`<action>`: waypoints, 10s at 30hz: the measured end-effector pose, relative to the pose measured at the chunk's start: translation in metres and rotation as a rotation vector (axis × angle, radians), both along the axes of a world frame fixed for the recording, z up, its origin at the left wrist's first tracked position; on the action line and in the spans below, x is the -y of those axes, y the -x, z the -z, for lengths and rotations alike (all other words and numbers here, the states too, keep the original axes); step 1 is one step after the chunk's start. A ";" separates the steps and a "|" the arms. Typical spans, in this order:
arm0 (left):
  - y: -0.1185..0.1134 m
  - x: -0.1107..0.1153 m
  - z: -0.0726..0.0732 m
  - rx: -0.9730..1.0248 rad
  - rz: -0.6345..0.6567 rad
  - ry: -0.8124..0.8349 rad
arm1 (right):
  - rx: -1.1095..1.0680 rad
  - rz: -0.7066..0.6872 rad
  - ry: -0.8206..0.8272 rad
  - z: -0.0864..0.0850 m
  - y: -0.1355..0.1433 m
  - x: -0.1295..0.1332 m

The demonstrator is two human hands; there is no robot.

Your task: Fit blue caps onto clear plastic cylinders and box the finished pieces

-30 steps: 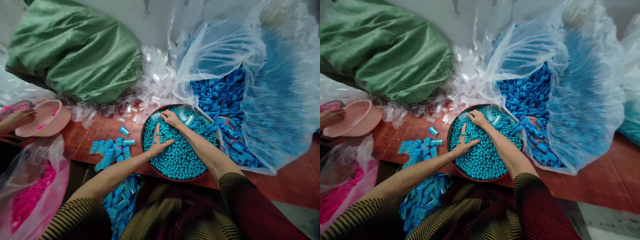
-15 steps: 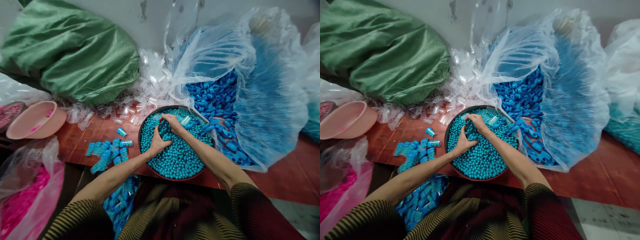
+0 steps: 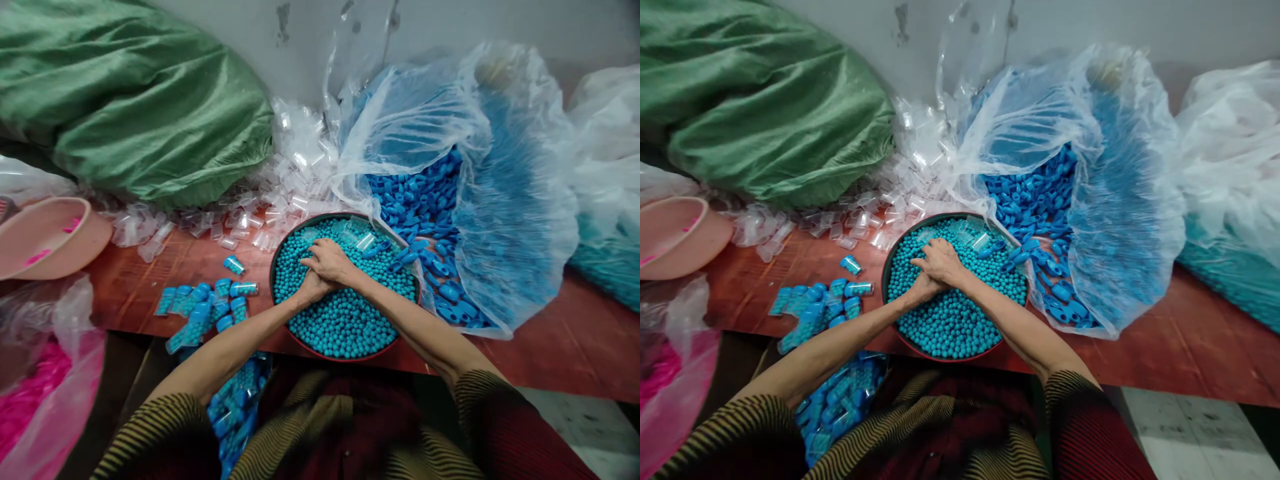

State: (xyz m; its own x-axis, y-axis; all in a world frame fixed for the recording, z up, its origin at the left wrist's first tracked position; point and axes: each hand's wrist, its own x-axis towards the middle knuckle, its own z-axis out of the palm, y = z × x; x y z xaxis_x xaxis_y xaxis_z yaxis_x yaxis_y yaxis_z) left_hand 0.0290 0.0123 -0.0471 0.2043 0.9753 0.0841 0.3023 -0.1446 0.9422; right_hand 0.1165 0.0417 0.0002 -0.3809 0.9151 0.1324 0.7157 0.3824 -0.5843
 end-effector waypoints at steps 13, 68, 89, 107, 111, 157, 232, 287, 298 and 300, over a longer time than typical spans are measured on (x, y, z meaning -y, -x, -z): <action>0.024 0.047 -0.032 -0.447 -0.104 -0.143 | 0.617 0.499 -0.047 -0.009 -0.112 0.033; 0.025 0.050 -0.044 0.281 0.220 0.519 | -0.132 0.090 -0.064 -0.015 -0.075 0.088; 0.022 0.069 -0.051 0.341 0.193 0.517 | -0.421 0.178 0.218 -0.016 -0.067 0.100; 0.013 0.075 -0.059 0.392 0.185 0.551 | -0.524 0.173 0.296 -0.011 -0.078 0.107; 0.009 0.077 -0.058 0.381 0.167 0.542 | -0.503 0.132 0.298 -0.009 -0.076 0.111; 0.080 0.091 -0.073 -0.146 -0.051 0.221 | 0.236 -0.124 -0.077 -0.015 -0.029 0.133; 0.001 0.054 -0.067 0.352 0.123 0.495 | -0.572 0.284 0.256 -0.012 -0.063 0.092; 0.005 0.072 -0.074 0.264 0.071 0.376 | 0.104 0.053 -0.054 -0.005 -0.043 0.117; -0.004 0.071 -0.061 0.199 -0.014 0.348 | 0.195 0.134 -0.010 -0.005 -0.029 0.118; 0.009 0.070 -0.060 0.077 0.016 0.276 | 0.255 0.055 0.042 -0.013 -0.028 0.119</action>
State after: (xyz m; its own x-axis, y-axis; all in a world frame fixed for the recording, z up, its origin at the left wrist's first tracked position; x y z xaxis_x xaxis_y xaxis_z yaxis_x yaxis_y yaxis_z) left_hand 0.0198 -0.0574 0.0134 0.2229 0.9601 -0.1686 0.2279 0.1169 0.9666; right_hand 0.1448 -0.0773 0.0135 -0.3467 0.9380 -0.0001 0.8610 0.3183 -0.3966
